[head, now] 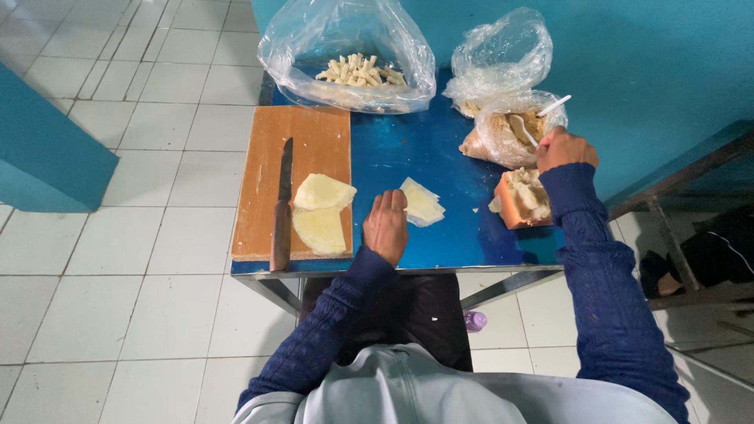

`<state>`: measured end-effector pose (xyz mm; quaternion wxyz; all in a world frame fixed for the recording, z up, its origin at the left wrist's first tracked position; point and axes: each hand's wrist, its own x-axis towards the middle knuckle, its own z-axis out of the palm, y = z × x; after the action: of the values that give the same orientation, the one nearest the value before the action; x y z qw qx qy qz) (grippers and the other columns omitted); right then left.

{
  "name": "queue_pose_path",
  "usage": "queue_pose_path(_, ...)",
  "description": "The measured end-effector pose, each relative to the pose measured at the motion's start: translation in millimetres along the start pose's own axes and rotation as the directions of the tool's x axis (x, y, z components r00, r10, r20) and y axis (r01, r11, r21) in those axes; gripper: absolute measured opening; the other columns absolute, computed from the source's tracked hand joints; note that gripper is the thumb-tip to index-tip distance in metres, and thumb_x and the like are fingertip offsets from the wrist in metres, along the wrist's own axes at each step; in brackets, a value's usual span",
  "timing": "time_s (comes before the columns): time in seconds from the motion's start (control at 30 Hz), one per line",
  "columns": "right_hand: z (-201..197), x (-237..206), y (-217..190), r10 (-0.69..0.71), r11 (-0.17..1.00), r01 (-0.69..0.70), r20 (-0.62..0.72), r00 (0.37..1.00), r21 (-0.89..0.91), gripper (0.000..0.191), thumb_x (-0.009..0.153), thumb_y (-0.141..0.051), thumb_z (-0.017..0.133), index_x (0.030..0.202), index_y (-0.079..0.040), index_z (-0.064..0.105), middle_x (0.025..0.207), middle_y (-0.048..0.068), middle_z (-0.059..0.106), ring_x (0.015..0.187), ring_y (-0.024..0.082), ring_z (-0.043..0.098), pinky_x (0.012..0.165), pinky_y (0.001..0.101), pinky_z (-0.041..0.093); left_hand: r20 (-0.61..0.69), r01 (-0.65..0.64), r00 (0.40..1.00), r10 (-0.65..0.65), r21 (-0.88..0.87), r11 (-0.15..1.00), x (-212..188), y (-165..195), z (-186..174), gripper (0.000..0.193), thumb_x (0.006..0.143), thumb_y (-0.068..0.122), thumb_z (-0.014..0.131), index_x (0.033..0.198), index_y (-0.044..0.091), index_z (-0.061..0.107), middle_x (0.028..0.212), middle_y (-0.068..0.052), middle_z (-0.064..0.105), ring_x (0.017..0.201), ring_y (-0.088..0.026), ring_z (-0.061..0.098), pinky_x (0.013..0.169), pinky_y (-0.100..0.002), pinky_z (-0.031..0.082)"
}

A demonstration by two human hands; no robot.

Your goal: The person sits at a small blue table and assembles filled snack rolls. They take thin flat slices, spoon brown paste from a plastic bag onto a slice, fold or roll the slice around the filling, and place the finished roll into a plastic bag holding other completed rolls.

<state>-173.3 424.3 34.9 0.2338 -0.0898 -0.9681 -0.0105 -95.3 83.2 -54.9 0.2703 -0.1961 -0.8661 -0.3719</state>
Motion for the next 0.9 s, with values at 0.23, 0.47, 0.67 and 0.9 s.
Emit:
queue_pose_path(0.23,1,6,-5,-0.199,0.980,0.200,-0.136,0.971,-0.004,0.007,0.090,-0.016,0.072,0.090,-0.017,0.079,0.089,0.012,0.074,0.079,0.034,0.073,0.074,0.0434,0.058,-0.013,0.029,0.999,-0.030,-0.091,0.995,0,1,-1,0.018,0.087,-0.007,0.055,0.101,0.004,0.052,0.097,-0.015,0.061,0.092,-0.037,0.063,0.076,-0.047,0.053)
queue_pose_path(0.47,-5,6,11,-0.044,0.902,0.055,-0.037,0.998,0.429,0.012,0.096,-0.017,0.073,0.102,-0.012,0.082,0.089,0.010,0.076,0.075,0.026,0.071,0.070,0.0377,0.055,-0.011,0.049,0.999,-0.052,-0.162,0.986,3,2,-4,0.018,0.089,-0.005,0.058,0.102,0.004,0.051,0.095,-0.016,0.060,0.091,-0.040,0.062,0.076,-0.050,0.051)
queue_pose_path(0.67,-1,-3,18,0.037,0.861,-0.061,0.057,0.998,0.505,0.015,0.095,-0.014,0.072,0.106,-0.010,0.082,0.085,0.009,0.075,0.069,0.018,0.067,0.064,0.0339,0.052,0.001,0.050,0.999,-0.052,-0.240,0.969,2,1,-6,0.022,0.085,-0.007,0.059,0.102,0.004,0.050,0.096,-0.019,0.059,0.092,-0.043,0.061,0.075,-0.051,0.049)
queue_pose_path(0.9,-9,-10,34,0.094,0.867,-0.053,-0.058,0.994,0.496,0.013,0.099,-0.012,0.072,0.106,-0.008,0.081,0.085,0.009,0.075,0.068,0.017,0.067,0.063,0.0333,0.052,0.009,0.080,0.997,-0.081,-0.287,0.955,3,2,-7,0.024,0.086,-0.008,0.059,0.104,0.003,0.048,0.097,-0.021,0.059,0.092,-0.046,0.061,0.075,-0.051,0.049)
